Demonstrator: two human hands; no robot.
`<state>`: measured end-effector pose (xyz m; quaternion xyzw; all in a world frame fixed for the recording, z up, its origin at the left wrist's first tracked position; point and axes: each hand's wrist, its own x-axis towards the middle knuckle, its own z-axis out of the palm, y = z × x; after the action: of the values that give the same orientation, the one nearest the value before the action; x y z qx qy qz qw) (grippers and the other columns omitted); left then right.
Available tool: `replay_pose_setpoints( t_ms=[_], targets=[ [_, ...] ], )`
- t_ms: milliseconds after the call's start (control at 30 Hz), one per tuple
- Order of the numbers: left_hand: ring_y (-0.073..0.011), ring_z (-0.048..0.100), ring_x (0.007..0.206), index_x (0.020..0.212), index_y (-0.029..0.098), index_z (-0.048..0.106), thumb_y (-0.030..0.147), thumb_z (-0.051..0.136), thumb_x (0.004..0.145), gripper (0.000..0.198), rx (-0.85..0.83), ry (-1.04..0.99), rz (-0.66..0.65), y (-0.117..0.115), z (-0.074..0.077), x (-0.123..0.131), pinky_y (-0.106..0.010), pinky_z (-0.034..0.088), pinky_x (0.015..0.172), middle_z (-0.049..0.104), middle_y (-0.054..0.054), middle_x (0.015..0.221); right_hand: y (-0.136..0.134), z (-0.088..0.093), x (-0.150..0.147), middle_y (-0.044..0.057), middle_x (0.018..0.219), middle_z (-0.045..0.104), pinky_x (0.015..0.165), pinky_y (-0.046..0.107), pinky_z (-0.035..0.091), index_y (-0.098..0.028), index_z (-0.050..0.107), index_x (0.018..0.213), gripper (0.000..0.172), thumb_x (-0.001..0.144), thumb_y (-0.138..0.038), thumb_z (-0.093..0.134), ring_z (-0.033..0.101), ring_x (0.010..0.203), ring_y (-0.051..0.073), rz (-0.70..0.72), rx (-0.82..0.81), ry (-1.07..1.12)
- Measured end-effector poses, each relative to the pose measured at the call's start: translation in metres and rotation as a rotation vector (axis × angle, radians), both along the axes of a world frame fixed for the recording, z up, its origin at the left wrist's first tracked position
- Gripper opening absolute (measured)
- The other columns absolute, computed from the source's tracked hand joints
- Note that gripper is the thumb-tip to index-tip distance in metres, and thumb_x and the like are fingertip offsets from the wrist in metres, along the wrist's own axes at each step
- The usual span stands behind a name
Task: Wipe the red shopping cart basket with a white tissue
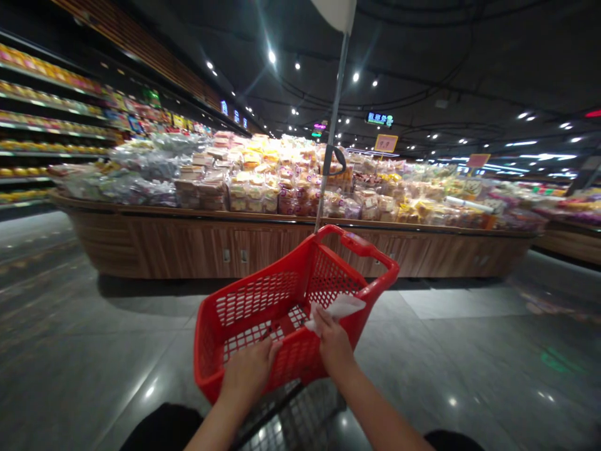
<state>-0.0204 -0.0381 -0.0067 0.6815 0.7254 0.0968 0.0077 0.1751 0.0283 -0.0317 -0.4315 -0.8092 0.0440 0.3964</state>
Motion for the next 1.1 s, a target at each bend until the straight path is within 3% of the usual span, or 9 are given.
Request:
replay_pose_setpoints(
  t_ms=[133, 300, 400, 600, 767, 900, 1000, 1100],
  targets=[
    [-0.0244, 0.066, 0.085, 0.097, 0.024, 0.061, 0.046, 0.018, 0.093, 0.048, -0.018, 0.002, 0.007, -0.002, 0.007, -0.004, -0.034, 0.046, 0.069, 0.071, -0.007, 0.089, -0.01, 0.0, -0.012, 0.005, 0.137, 0.046, 0.103, 0.034, 0.04, -0.02, 0.047, 0.132, 0.073, 0.066, 0.009, 0.039, 0.045, 0.125, 0.018, 0.113, 0.013, -0.042],
    [-0.0243, 0.066, 0.082, 0.092, 0.023, 0.061, 0.047, 0.017, 0.092, 0.05, -0.008, 0.027, 0.01, -0.002, 0.007, -0.013, -0.034, 0.045, 0.069, 0.071, -0.007, 0.085, 0.01, 0.011, 0.018, 0.009, 0.133, 0.051, 0.102, 0.039, 0.041, -0.017, 0.052, 0.128, 0.072, 0.064, 0.01, 0.036, 0.05, 0.121, 0.02, -0.049, -0.003, -0.014],
    [-0.0226, 0.066, 0.083, 0.092, 0.023, 0.061, 0.048, 0.018, 0.092, 0.05, 0.015, 0.019, -0.005, 0.001, 0.0, -0.018, -0.033, 0.045, 0.07, 0.07, -0.007, 0.085, 0.013, 0.007, 0.018, 0.009, 0.134, 0.049, 0.104, 0.039, 0.038, -0.016, 0.05, 0.13, 0.074, 0.063, 0.011, 0.035, 0.046, 0.123, 0.019, -0.085, 0.017, 0.04],
    [-0.0229, 0.066, 0.084, 0.093, 0.024, 0.06, 0.048, 0.018, 0.092, 0.049, 0.014, 0.019, -0.031, 0.003, -0.004, -0.024, -0.033, 0.045, 0.07, 0.07, -0.007, 0.087, -0.004, -0.003, -0.006, 0.006, 0.139, 0.043, 0.105, 0.035, 0.038, -0.019, 0.045, 0.134, 0.074, 0.065, 0.009, 0.038, 0.043, 0.126, 0.018, 0.08, -0.002, -0.019],
    [-0.0225, 0.065, 0.08, 0.088, 0.023, 0.06, 0.049, 0.017, 0.092, 0.051, 0.007, 0.017, -0.033, -0.001, 0.003, -0.027, -0.032, 0.045, 0.069, 0.07, -0.006, 0.083, 0.022, 0.017, 0.046, 0.007, 0.132, 0.052, 0.103, 0.037, 0.04, -0.018, 0.05, 0.13, 0.069, 0.068, 0.008, 0.035, 0.049, 0.121, 0.018, -0.149, 0.044, 0.078],
    [-0.0219, 0.065, 0.082, 0.09, 0.023, 0.061, 0.049, 0.018, 0.092, 0.05, 0.0, 0.01, -0.031, -0.001, 0.003, -0.027, -0.032, 0.044, 0.069, 0.07, -0.007, 0.084, 0.04, 0.03, 0.084, 0.002, 0.136, 0.048, 0.103, 0.038, 0.04, -0.024, 0.046, 0.133, 0.062, 0.077, 0.0, 0.038, 0.048, 0.122, 0.019, -0.318, 0.102, 0.173],
    [-0.0216, 0.065, 0.081, 0.091, 0.023, 0.06, 0.048, 0.017, 0.092, 0.05, -0.005, 0.018, -0.03, 0.0, 0.002, -0.028, -0.031, 0.044, 0.069, 0.07, -0.006, 0.085, 0.032, 0.023, 0.072, 0.002, 0.138, 0.045, 0.104, 0.037, 0.039, -0.024, 0.043, 0.135, 0.067, 0.074, 0.004, 0.035, 0.044, 0.125, 0.018, -0.301, 0.096, 0.145],
    [-0.0218, 0.065, 0.08, 0.089, 0.024, 0.06, 0.049, 0.017, 0.092, 0.05, -0.003, 0.034, -0.041, 0.001, 0.001, -0.029, -0.031, 0.044, 0.067, 0.07, -0.006, 0.084, 0.014, 0.008, 0.037, 0.004, 0.14, 0.043, 0.105, 0.035, 0.038, -0.02, 0.041, 0.136, 0.075, 0.068, 0.009, 0.032, 0.043, 0.126, 0.017, -0.147, 0.073, 0.049]
  ],
)
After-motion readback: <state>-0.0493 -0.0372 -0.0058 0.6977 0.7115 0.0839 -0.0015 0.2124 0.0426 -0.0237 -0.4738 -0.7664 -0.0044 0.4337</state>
